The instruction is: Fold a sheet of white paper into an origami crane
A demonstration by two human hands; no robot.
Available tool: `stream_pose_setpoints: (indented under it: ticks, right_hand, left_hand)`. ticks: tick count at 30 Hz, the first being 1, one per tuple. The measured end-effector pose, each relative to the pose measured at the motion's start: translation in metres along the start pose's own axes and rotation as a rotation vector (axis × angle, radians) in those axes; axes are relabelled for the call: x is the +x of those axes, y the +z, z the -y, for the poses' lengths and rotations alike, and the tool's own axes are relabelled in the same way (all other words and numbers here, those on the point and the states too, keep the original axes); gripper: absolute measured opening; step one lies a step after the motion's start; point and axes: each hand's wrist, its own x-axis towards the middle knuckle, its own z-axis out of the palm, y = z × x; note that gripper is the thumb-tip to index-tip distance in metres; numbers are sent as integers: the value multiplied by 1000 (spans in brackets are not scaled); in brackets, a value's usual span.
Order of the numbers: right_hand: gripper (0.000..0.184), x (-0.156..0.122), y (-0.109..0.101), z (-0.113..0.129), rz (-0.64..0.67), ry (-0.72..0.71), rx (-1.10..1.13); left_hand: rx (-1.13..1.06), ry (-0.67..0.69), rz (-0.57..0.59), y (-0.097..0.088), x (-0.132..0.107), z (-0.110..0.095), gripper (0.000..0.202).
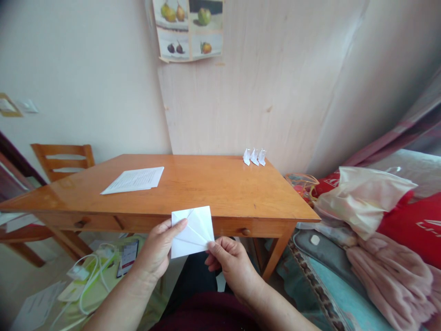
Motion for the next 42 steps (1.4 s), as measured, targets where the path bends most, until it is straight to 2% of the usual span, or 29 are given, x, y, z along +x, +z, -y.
stream_pose_setpoints:
  ticks: [8,14,21,26,33,35,38,40,42]
  right_hand:
    - [40,-1,-3,-5,10,17,47]
    - [46,-1,-7,-5,-37,30,130]
    - [39,-1,-2,-3,9,-21,15]
    - [39,-1,-6,-5,-23,-23,32]
    - [43,-1,-11,-5,-83,-41,-41]
    - [39,-2,-14,-6,-129,-121,-140]
    - [26,-6,-19,-7,-215,-410,-449]
    - [39,-9,-21,-5,-231,-645,-741]
    - [51,-11,-21,0,-211,-810,-990]
  left_hand:
    - [-8,5,0,1,0,0,53]
    - [-14,32,-37,-1,3,-3,52]
    - [6,26,-18,-1,2,0,51]
    - [21,4,-14,-1,0,-3,50]
    - [42,51,-9,-5,1,-2,50]
    - [29,60,-18,-5,2,-1,51]
    - [7,64,-33,-5,3,-2,51]
    - [-12,61,-36,-4,3,-2,51]
    - [-39,47,-29,-1,2,-2,51]
